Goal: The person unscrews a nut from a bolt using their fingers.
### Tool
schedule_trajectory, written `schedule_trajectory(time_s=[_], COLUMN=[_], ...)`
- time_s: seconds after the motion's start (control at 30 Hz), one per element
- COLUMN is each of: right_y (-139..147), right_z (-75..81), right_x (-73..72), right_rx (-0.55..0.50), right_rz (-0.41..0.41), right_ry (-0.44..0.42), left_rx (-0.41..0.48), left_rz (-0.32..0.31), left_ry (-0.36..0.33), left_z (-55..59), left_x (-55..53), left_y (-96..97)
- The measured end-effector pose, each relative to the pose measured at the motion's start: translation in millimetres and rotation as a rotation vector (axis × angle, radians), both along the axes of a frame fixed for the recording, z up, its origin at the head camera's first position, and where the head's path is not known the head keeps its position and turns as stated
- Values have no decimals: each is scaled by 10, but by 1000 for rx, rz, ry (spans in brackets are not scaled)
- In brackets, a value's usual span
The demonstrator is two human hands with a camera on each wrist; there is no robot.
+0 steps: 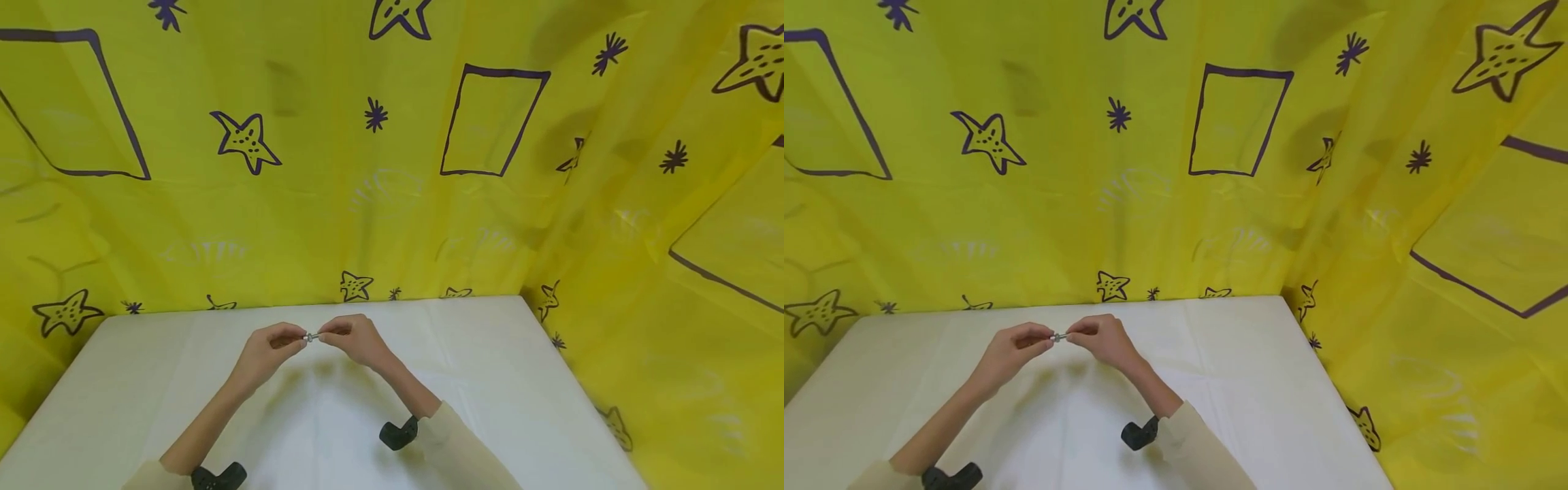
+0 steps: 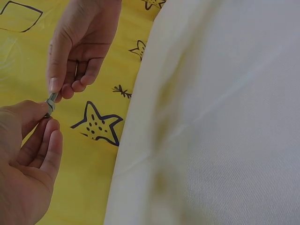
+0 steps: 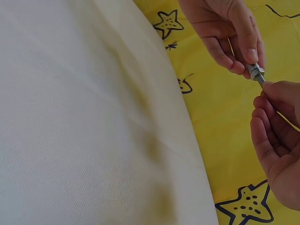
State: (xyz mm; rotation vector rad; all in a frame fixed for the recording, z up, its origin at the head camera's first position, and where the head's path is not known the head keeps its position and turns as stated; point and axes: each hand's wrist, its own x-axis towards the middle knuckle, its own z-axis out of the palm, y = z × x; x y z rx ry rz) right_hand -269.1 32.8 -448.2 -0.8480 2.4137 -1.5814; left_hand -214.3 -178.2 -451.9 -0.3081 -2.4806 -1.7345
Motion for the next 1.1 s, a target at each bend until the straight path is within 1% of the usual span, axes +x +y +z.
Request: schedule_trajectory(time_s=[0.17,0.4,0.5,0.83,1.1], right_y=[41,126,172,327,432], right_z=[22,2,9,83,135], right_x=[19,31,49,104,142], right_rx=[-1,-31,-46,-99,-105], right_rz=[-1,12,14,-7,-29], right_ry=[0,1,3,-31,-28], left_rx=[26,40,39,37,40], left_rz=[-22,-39,-37,-35,-27], left_ry=[1,22,31,82,130], left_z=[31,62,76,153,165], left_x=[22,51,58,40,16], left_y=[38,109,150,307,419])
